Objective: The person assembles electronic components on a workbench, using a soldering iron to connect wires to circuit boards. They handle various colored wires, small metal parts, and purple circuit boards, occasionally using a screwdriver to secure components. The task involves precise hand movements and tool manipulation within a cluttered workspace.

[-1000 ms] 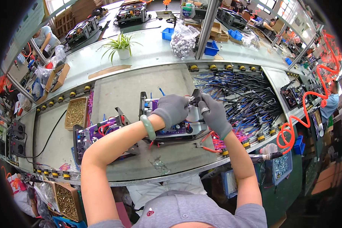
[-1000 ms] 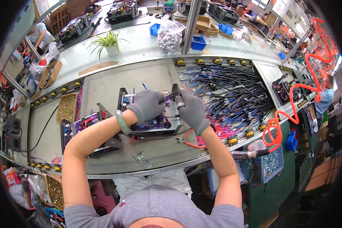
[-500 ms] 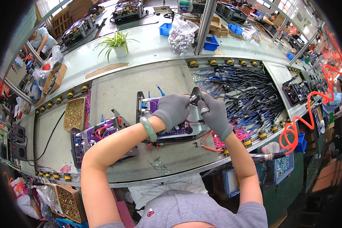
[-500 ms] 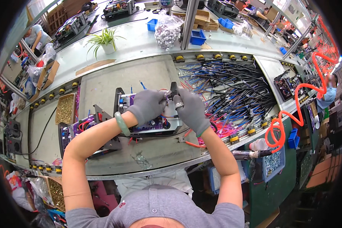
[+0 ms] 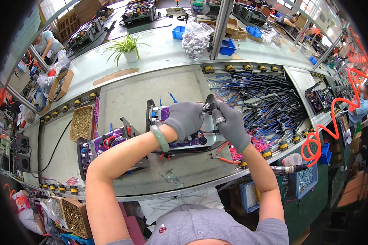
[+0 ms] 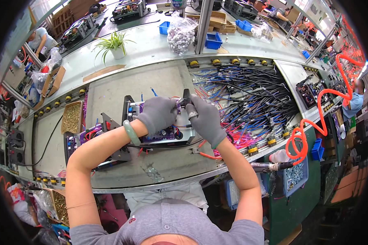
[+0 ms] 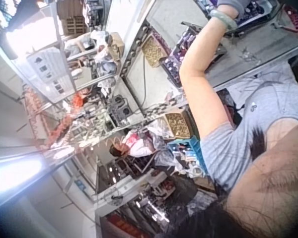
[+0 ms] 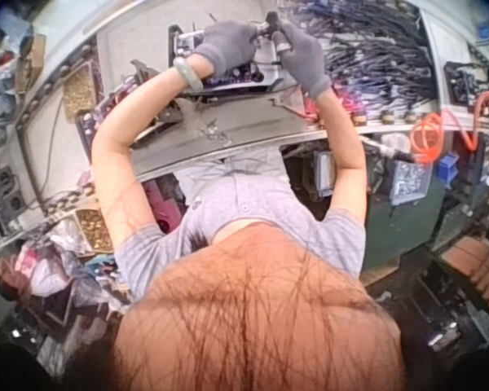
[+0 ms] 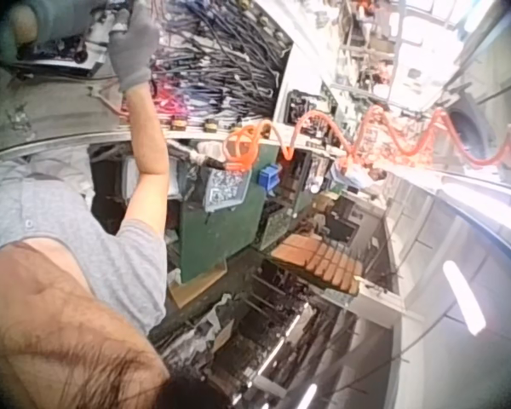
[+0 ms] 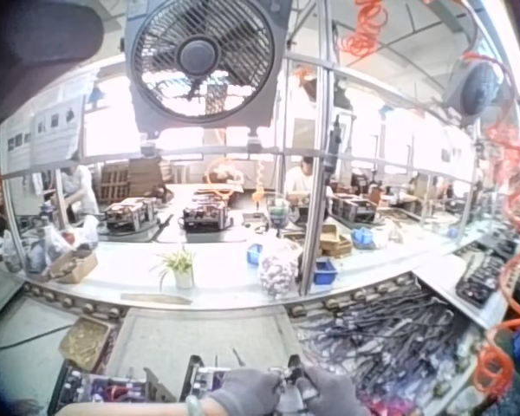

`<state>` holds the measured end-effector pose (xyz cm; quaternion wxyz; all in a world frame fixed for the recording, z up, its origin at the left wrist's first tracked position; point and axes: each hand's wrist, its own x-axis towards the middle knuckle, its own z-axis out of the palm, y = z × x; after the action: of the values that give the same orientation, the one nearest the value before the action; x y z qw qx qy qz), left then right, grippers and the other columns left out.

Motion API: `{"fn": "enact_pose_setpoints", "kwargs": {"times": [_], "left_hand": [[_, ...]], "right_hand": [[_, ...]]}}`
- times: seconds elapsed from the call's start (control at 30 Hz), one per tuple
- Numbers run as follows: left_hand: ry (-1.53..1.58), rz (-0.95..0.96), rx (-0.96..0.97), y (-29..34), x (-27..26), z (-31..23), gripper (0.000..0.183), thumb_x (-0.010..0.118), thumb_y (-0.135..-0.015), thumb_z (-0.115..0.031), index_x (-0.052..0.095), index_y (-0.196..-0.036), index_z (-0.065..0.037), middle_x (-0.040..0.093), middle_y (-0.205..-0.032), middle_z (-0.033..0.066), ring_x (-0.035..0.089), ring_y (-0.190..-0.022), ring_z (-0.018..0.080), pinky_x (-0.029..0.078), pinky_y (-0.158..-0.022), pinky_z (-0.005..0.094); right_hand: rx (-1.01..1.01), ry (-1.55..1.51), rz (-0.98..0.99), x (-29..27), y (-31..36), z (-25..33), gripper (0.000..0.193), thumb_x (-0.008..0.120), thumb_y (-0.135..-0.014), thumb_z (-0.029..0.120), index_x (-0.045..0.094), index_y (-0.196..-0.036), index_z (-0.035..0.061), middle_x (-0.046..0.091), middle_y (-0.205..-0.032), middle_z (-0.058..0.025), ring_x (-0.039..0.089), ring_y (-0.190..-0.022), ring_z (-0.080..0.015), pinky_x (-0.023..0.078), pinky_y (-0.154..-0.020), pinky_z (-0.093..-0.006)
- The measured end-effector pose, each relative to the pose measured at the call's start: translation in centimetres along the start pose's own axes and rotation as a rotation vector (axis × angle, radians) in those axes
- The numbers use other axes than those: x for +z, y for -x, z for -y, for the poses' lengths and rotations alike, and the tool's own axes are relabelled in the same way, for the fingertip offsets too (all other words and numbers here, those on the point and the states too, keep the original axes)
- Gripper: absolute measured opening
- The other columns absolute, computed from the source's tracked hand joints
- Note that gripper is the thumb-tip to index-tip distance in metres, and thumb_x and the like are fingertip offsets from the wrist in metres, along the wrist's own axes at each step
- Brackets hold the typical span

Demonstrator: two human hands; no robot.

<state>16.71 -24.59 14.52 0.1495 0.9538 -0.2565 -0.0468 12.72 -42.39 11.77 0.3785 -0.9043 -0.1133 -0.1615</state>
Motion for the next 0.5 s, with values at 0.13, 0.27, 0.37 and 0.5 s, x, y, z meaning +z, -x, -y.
{"fn": "enact_pose_setpoints", "kwargs": {"times": [0.13,0.27,0.37,0.5], "left_hand": [[-0.047,-0.046,0.092,-0.6,1.3,0.2,0.018,0.059,-0.085,-0.021,0.070,-0.088,-0.006,0.069,-0.083,0.0166,0.069,-0.078,0.0356,0.054,-0.070,0.0470],[-0.047,-0.089,0.133,-1.1,1.8,0.0,0.017,0.059,-0.085,-0.019,0.069,-0.086,-0.006,0.069,-0.084,0.0167,0.069,-0.075,0.0368,0.055,-0.067,0.0469],[-0.058,0.022,0.087,-1.1,1.0,-0.2,0.018,0.057,-0.089,-0.020,0.068,-0.089,-0.006,0.068,-0.085,0.0169,0.069,-0.077,0.0368,0.055,-0.069,0.0479],[-0.099,-0.068,0.126,0.3,-1.3,-0.4,0.023,0.053,-0.094,-0.024,0.065,-0.097,-0.005,0.067,-0.088,0.0170,0.068,-0.080,0.0366,0.054,-0.072,0.0486]], "right_hand": [[-0.021,0.045,0.001,0.2,0.1,-0.1,0.018,0.060,-0.091,0.017,0.062,-0.105,0.0048,0.064,-0.077,-0.0197,0.064,-0.072,-0.0387,0.048,-0.063,-0.0475],[-0.014,0.062,-0.016,0.3,-0.1,0.0,0.020,0.061,-0.091,0.018,0.062,-0.106,0.0043,0.064,-0.077,-0.0202,0.064,-0.072,-0.0385,0.048,-0.063,-0.0472],[-0.024,0.028,0.016,-0.3,-0.2,0.2,0.023,0.063,-0.090,0.020,0.062,-0.107,0.0034,0.064,-0.078,-0.0201,0.064,-0.072,-0.0380,0.050,-0.064,-0.0453],[-0.131,-0.150,-0.047,-2.2,-0.3,1.2,0.029,0.068,-0.088,0.021,0.063,-0.111,0.0032,0.066,-0.083,-0.0166,0.065,-0.075,-0.0345,0.051,-0.067,-0.0420]]}}
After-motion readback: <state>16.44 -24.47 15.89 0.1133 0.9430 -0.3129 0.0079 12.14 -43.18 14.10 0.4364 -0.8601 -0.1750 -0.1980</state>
